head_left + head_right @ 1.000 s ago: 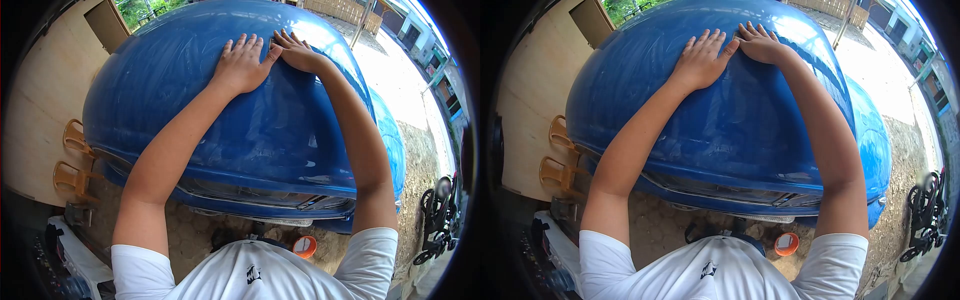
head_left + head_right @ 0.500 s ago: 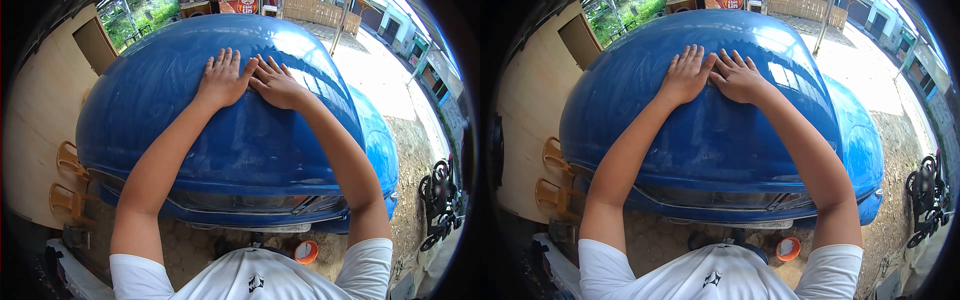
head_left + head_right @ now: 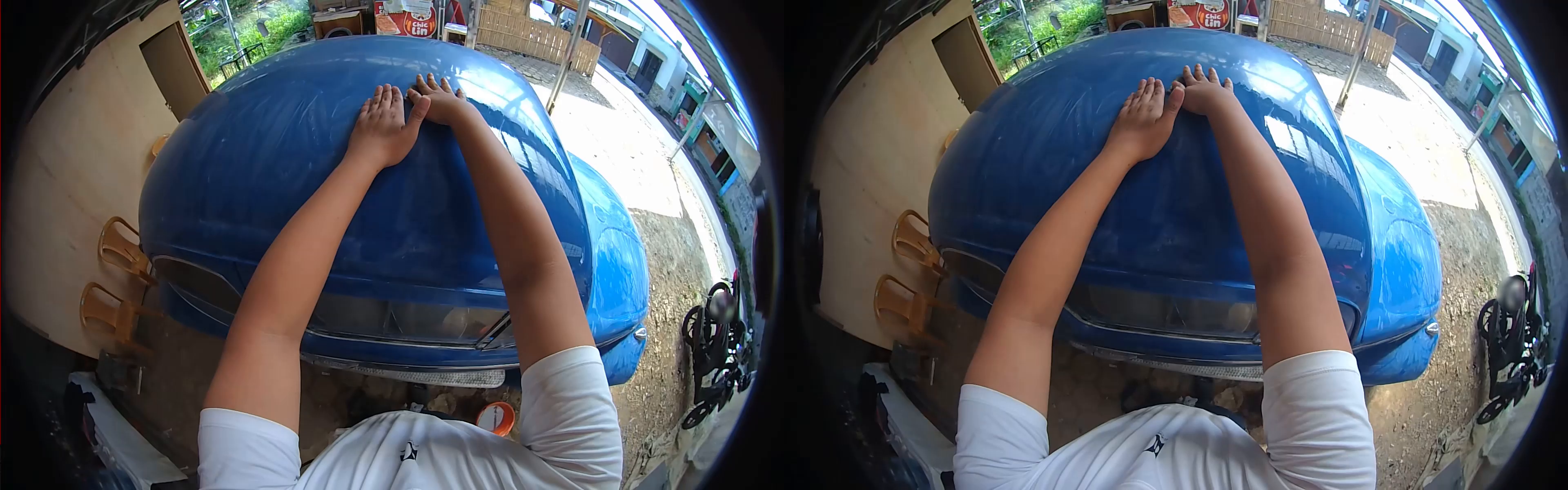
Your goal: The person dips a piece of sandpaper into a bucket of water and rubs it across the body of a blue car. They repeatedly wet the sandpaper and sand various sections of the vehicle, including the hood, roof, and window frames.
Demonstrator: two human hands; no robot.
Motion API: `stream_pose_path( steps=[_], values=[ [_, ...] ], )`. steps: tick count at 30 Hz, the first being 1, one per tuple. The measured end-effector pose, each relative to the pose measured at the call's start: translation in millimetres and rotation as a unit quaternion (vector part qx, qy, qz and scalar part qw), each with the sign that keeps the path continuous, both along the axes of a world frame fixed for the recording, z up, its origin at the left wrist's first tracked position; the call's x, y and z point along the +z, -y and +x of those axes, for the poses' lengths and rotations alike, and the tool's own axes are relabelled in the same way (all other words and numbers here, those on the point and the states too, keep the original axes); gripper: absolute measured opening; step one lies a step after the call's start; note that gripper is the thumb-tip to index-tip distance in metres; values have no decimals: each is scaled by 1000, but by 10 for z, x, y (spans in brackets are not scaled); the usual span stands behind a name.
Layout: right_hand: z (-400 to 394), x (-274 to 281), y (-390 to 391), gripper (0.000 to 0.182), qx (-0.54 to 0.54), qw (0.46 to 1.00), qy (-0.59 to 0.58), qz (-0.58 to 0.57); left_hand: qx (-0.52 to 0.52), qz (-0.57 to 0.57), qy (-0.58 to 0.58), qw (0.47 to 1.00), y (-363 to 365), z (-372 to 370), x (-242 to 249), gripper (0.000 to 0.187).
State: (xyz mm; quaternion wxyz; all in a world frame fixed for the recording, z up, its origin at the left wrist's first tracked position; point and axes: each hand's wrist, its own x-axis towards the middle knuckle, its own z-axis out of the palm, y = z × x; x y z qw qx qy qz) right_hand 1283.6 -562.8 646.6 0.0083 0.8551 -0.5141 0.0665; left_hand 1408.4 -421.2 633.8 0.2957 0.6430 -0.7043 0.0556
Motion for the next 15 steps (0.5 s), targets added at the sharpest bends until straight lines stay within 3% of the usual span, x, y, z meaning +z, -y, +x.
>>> stream_pose_path(
  steps=[3,7,13,15],
  values=[
    [-107,-18,-444,74,-8,999,52,7,-24,-74,-58,995,12,29,-4,104],
    [-297,-115,-1163,73,-2,997,76,-17,-31,-169,-32,985,-111,26,-5,100],
    [-553,-599,-2203,69,59,985,85,-139,22,-106,-32,994,-670,-76,-333,94],
    [-616,-743,-2584,68,83,976,93,-177,-11,-99,-23,995,-979,9,-498,90]
  ],
)
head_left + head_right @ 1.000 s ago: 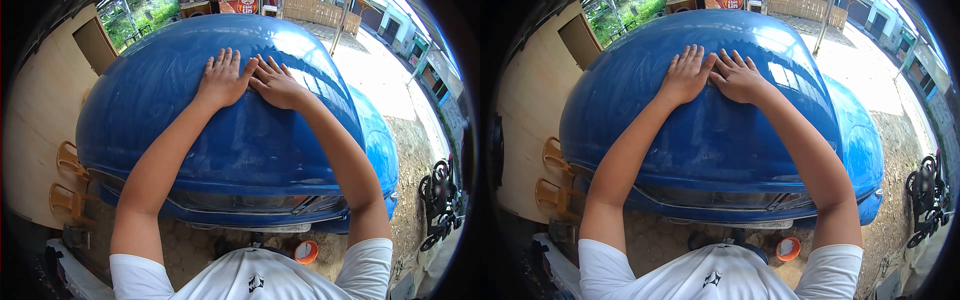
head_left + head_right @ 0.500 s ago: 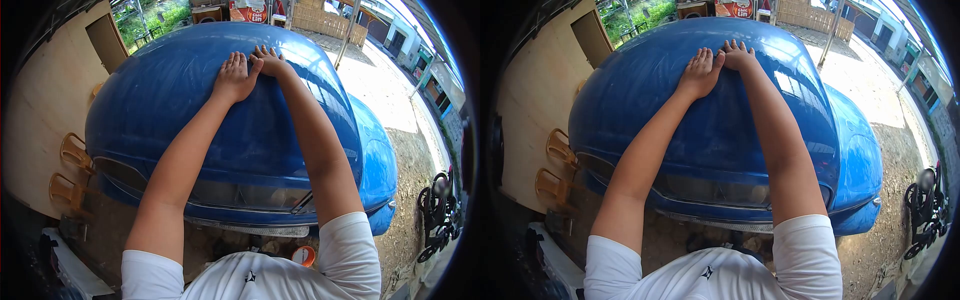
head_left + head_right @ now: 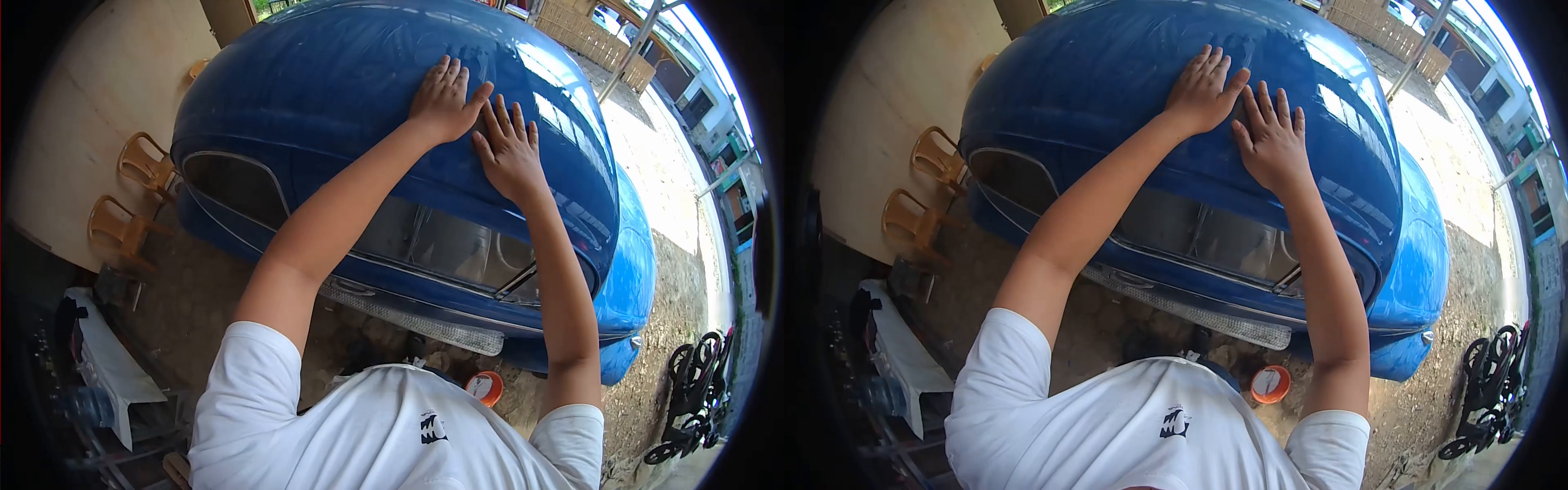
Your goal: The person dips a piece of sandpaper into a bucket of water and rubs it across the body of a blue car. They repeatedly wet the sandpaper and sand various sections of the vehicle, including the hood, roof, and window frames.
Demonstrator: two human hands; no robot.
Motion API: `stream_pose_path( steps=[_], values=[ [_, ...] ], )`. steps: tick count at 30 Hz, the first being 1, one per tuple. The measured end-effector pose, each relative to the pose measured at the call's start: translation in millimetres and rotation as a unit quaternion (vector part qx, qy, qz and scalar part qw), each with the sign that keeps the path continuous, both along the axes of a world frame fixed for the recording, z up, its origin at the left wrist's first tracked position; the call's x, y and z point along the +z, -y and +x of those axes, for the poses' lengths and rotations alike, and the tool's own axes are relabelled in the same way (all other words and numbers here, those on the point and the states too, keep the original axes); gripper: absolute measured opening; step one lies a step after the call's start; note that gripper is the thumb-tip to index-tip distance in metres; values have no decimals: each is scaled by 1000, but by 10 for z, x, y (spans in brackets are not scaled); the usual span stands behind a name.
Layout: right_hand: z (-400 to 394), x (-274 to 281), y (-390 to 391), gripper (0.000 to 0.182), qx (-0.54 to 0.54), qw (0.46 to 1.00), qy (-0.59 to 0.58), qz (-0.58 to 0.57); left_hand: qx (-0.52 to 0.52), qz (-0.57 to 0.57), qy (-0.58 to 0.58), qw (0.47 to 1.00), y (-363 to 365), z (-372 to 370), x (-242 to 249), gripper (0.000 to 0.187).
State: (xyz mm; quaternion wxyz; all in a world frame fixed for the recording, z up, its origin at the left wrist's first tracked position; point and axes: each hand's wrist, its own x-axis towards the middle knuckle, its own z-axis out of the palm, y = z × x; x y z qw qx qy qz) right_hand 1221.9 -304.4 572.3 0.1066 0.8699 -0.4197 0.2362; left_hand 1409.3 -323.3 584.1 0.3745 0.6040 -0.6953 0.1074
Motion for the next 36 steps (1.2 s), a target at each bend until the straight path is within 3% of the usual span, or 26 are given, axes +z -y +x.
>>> stream_pose_path(
  steps=[2,5,9,13,20,30,36],
  values=[
    [-24,-121,-347,67,22,999,-12,-31,-26,-7,35,999,-349,167,-172,87],
    [26,-133,-586,66,70,996,-35,-44,35,-78,45,995,-885,411,-322,72],
    [225,-12,-549,62,152,986,-63,-42,134,-180,-34,974,-1234,937,-353,45],
    [713,69,-395,60,220,969,-96,-64,228,-172,-131,949,-1177,1140,-452,55],
    [1631,65,-269,61,256,949,-133,-125,349,-136,-110,921,-1145,1167,-605,55],
    [894,163,-196,59,319,923,-191,-100,362,-69,-130,921,-1152,1152,-668,61],
    [1935,113,-310,58,291,925,-218,-112,200,-36,-346,916,-1353,1365,-533,76]
  ],
)
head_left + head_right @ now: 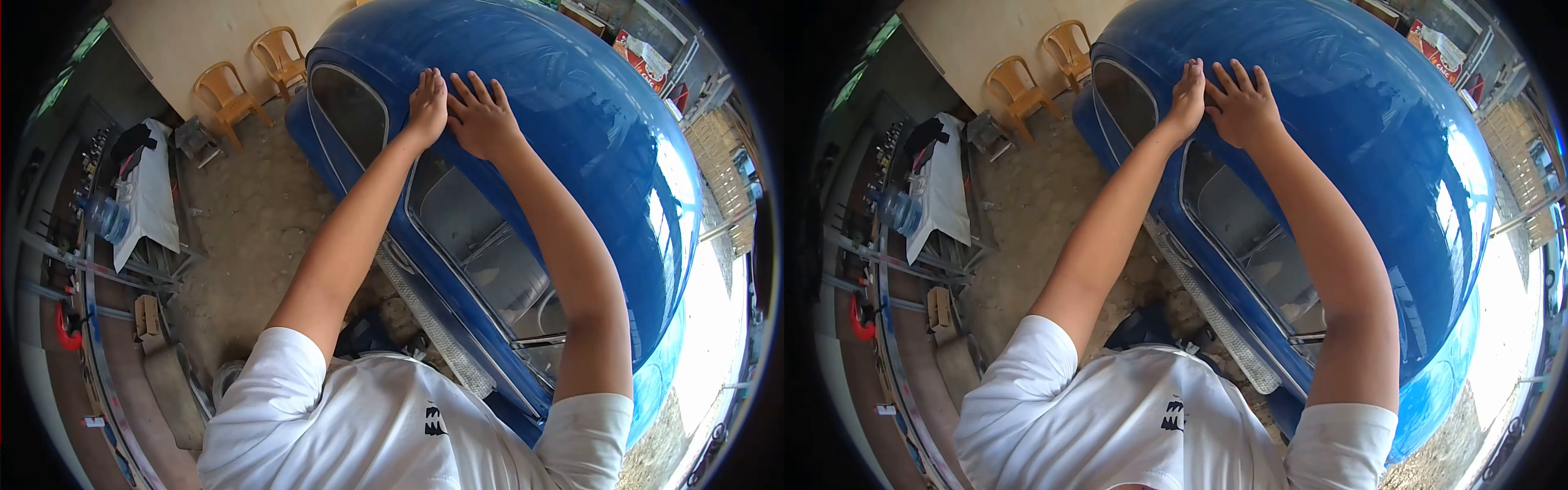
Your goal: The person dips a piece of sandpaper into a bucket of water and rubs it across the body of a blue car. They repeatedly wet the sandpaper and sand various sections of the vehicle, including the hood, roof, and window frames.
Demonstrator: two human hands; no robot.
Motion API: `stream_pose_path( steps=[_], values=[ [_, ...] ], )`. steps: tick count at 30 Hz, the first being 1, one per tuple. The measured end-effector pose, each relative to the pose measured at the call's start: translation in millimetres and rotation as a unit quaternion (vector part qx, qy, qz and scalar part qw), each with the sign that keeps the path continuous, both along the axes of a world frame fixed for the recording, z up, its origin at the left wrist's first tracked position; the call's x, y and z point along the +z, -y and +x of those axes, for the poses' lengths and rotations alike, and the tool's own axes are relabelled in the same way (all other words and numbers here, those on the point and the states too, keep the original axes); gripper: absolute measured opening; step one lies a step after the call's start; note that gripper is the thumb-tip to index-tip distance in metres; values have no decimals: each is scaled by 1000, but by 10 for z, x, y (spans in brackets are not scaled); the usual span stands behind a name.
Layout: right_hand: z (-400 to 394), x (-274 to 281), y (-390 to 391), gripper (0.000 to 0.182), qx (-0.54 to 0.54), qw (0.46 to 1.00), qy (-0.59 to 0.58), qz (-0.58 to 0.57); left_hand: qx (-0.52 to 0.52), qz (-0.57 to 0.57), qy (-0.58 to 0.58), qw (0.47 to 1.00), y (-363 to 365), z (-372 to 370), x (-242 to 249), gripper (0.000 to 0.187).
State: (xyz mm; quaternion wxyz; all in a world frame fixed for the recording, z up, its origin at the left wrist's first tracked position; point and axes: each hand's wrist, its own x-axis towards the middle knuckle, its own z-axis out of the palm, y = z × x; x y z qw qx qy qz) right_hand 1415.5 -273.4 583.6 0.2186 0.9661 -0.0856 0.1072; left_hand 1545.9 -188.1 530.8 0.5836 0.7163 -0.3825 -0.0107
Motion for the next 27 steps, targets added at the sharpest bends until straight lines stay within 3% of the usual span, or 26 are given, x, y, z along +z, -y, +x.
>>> stream_pose_path(
  steps=[2,8,12,18,27],
  values=[
    [119,-4,-51,58,-14,1000,5,-2,-31,40,32,998,-123,98,31,74],
    [-641,9,57,56,5,999,-18,26,111,128,252,953,-179,197,-225,65],
    [-487,45,21,56,1,999,-30,14,57,95,237,965,-244,306,-243,58],
    [409,-54,-171,57,-61,998,16,15,19,61,271,961,-427,516,-219,51],
    [-668,-182,-100,55,-9,999,34,41,49,25,255,965,-280,347,-342,54]
  ],
)
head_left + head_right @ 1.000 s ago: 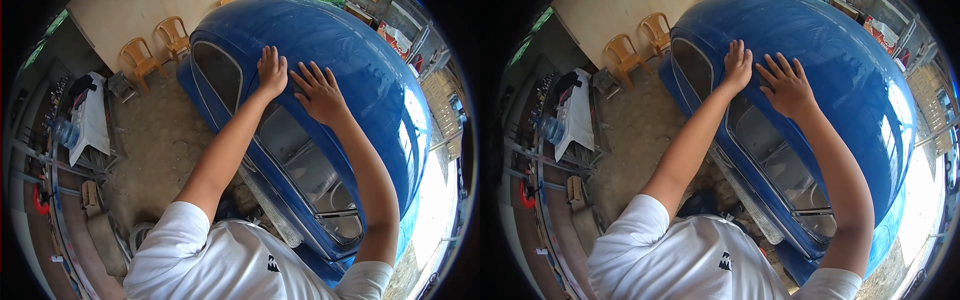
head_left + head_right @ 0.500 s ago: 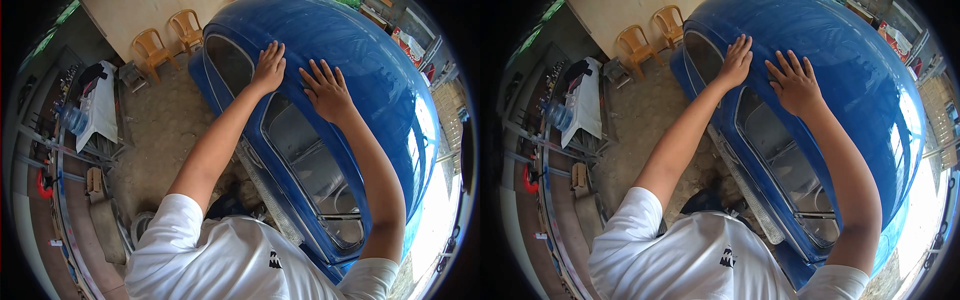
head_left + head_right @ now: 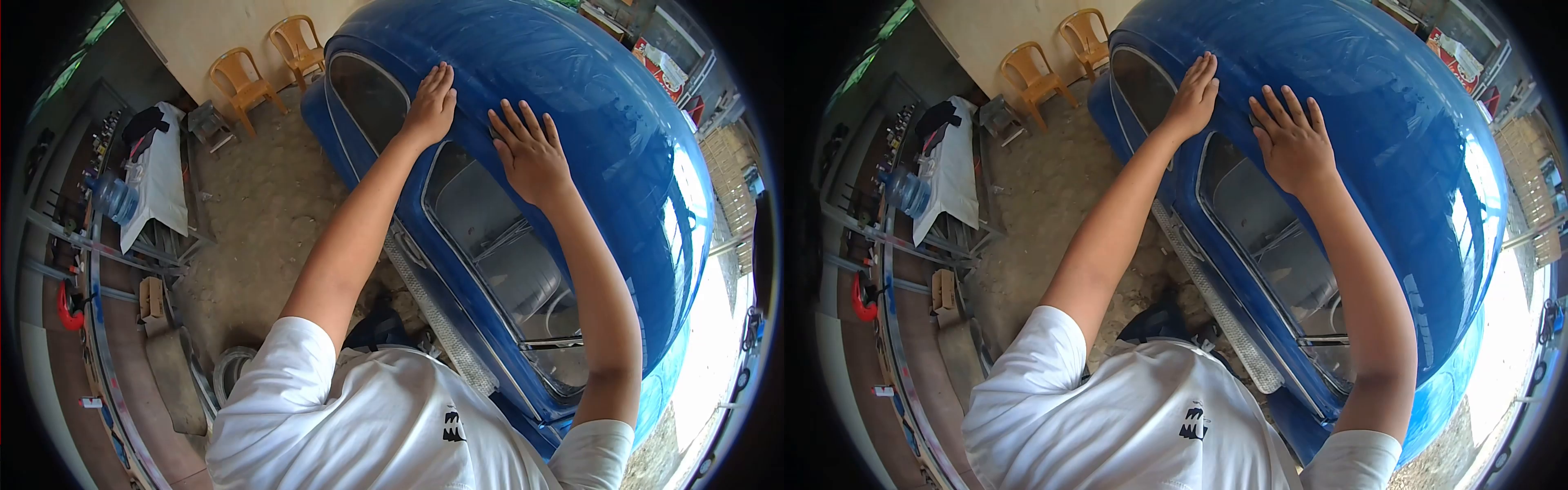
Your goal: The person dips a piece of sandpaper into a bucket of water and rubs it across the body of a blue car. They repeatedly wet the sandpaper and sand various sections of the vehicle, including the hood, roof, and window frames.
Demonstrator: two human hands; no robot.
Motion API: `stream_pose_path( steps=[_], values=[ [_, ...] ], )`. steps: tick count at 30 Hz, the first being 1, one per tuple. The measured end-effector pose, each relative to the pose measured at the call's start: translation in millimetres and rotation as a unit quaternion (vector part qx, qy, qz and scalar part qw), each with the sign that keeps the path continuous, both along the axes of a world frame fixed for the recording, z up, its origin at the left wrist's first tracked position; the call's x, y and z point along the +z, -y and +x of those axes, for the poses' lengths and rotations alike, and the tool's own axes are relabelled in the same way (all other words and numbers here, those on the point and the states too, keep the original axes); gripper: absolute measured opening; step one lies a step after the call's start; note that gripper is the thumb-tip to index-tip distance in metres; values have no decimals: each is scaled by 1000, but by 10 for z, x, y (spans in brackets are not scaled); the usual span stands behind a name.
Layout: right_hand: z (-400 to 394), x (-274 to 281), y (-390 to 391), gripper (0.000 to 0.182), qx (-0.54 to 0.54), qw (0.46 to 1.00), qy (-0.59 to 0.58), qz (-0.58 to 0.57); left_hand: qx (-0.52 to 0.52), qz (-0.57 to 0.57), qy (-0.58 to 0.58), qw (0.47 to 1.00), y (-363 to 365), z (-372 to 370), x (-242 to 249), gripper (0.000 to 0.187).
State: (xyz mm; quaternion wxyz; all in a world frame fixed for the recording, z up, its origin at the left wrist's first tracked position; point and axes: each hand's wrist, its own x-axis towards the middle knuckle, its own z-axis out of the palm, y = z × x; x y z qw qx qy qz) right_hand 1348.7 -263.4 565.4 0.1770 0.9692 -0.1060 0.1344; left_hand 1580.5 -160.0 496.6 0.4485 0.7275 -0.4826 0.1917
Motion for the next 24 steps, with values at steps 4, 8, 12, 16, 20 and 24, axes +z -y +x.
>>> stream_pose_path(
  steps=[4,8,12,16,20,24],
  values=[
    [257,11,39,54,3,1000,16,-6,-1,-2,-8,1000,6,13,-32,56],
    [1096,47,47,55,-48,997,61,-23,22,34,-16,999,-63,-31,-10,58],
    [1180,-4,-9,54,-41,996,73,-14,44,29,-23,998,-27,-11,13,60],
    [541,-139,-79,53,1,997,74,5,57,37,-55,996,43,-57,4,63],
    [422,-111,-111,53,-10,997,73,14,60,36,-70,995,66,-87,0,63],
    [952,-20,-88,54,-39,996,79,3,39,40,-76,996,46,-18,-11,64]
  ],
)
